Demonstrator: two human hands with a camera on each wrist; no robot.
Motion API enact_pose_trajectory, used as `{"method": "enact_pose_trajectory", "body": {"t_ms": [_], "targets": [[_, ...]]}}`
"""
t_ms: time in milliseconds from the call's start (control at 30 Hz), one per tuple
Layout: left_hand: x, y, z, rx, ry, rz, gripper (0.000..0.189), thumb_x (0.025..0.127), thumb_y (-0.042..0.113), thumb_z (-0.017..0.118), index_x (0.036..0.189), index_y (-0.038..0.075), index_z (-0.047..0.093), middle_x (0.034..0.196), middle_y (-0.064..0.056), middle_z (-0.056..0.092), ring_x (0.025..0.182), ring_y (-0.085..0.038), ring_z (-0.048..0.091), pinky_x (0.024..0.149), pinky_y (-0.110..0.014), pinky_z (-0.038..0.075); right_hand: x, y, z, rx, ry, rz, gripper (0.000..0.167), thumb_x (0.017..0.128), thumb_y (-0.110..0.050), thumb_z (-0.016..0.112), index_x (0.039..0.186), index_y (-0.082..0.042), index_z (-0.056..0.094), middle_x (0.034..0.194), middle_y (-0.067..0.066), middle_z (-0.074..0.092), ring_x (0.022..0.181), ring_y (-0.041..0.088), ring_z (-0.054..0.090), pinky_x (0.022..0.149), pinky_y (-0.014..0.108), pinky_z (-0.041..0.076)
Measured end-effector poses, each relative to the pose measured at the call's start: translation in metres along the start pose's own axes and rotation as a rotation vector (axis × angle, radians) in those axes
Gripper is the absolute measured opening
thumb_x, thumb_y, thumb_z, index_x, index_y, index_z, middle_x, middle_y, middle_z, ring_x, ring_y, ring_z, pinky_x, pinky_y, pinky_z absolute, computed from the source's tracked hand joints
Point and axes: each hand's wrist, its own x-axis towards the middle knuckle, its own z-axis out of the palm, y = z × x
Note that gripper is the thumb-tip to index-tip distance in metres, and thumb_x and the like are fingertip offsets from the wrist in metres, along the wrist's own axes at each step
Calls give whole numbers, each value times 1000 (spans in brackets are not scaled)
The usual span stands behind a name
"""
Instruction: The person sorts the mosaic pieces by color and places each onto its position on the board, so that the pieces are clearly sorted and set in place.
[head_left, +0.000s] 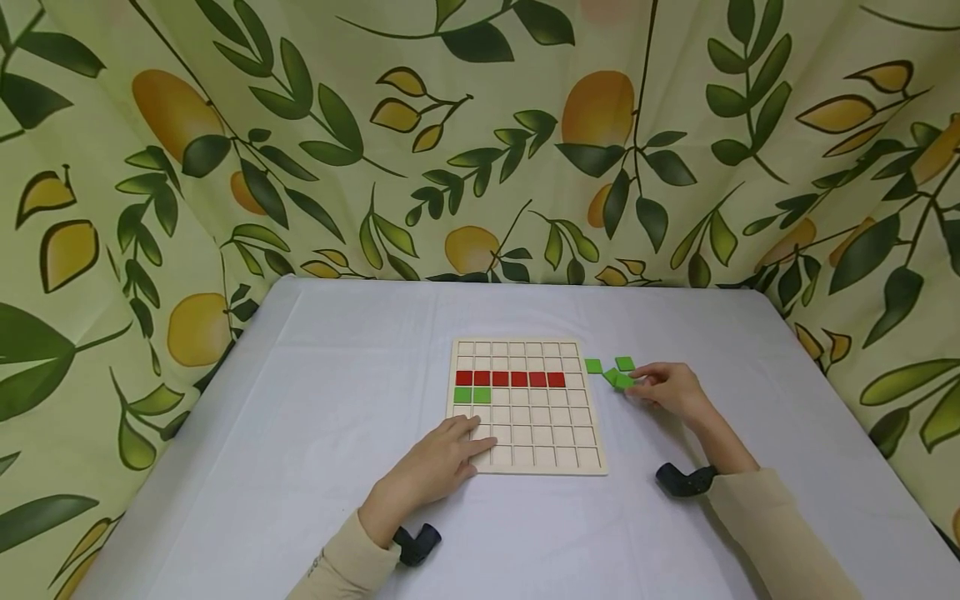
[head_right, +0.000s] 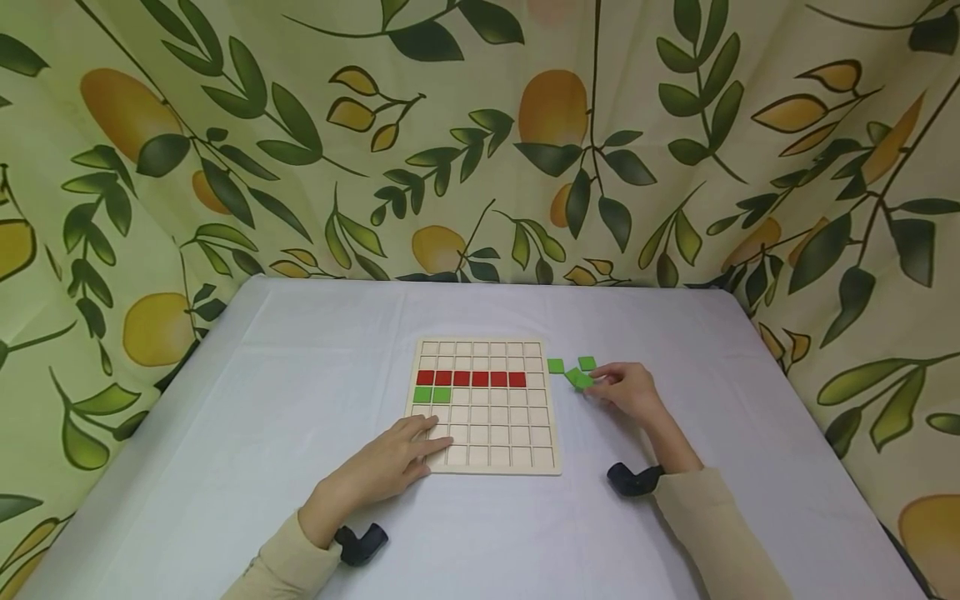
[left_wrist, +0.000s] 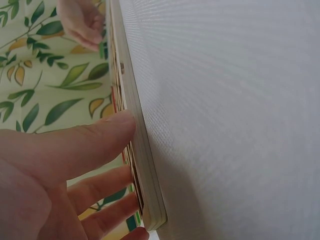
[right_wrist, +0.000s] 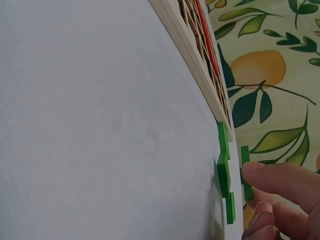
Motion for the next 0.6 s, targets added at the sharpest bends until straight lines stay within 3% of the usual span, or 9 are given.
{"method": "enact_pose_trajectory", "body": {"t_ms": [600], "targets": [[0, 0, 0, -5, -3, -11, 41, 92, 17, 63, 133, 18, 59, 144, -13, 50, 137, -32, 44, 114, -44, 42, -3, -10, 6, 26, -9, -78, 36, 83, -7, 71, 113, 12, 62, 64, -6, 51, 55, 6, 44, 49, 21, 39]]}}
